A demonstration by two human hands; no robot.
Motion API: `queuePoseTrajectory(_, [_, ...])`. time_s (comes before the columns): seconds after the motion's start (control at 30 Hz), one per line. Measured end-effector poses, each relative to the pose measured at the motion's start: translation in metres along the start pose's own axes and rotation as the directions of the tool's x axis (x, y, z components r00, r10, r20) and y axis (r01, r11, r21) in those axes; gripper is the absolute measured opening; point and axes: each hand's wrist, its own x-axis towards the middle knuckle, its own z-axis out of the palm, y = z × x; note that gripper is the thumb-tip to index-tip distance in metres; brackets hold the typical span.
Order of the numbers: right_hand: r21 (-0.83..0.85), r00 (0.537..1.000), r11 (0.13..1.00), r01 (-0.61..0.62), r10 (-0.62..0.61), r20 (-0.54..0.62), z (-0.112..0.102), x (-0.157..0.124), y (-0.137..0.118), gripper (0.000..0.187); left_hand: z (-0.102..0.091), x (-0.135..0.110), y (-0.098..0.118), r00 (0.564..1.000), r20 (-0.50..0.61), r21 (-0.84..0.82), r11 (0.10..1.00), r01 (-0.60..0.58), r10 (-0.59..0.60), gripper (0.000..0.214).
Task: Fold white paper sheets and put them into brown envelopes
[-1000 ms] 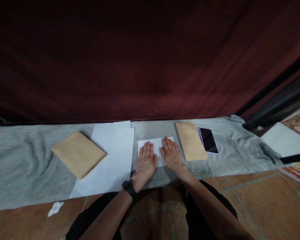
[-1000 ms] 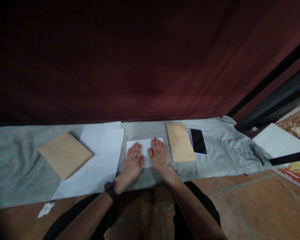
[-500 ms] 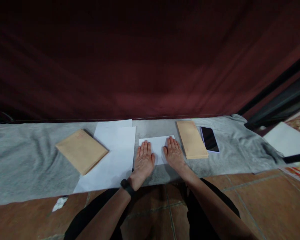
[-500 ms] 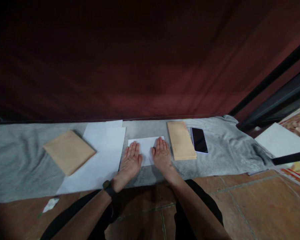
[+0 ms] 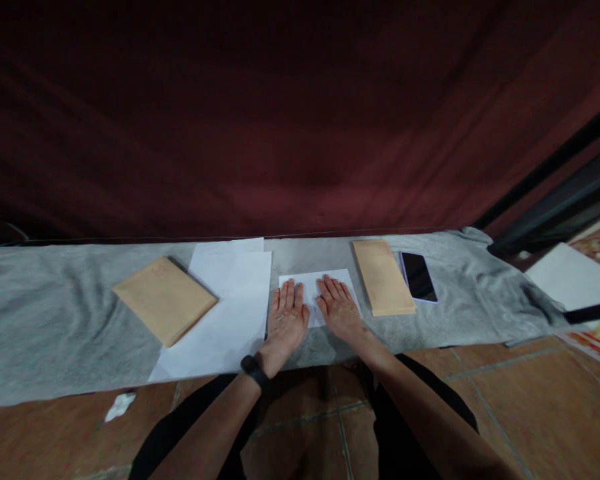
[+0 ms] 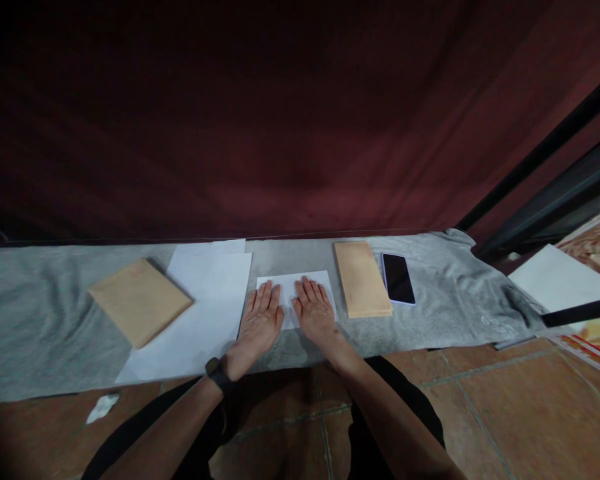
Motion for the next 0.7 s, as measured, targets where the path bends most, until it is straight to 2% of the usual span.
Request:
queuePoseTrajectory(0.2, [-0.03,0.999,1.0,-0.003,0.004,0.038,-0.002,0.006,-0.001,0.051,0.003,0.009,0.013,0.993,0.004,-0.041,0.992,-0.121,0.121,0.057])
queuePoseTrajectory(0.33, [-0.048,0.998,0.999,0.012,-0.009,0.063,-0.002,0.007,0.0,0.05,0.007,0.012,0.019,0.992,0.025,-0.049,0.991,-0.122,0.124,0.057])
queuePoseTrajectory(0.7, [-0.092,0.999,0.994,-0.054,0.055,0.001,0.007,0.004,0.016,0.055,0.005,0.006,0.007,0.99,0.037,-0.061,0.989,-0.134,0.137,0.057])
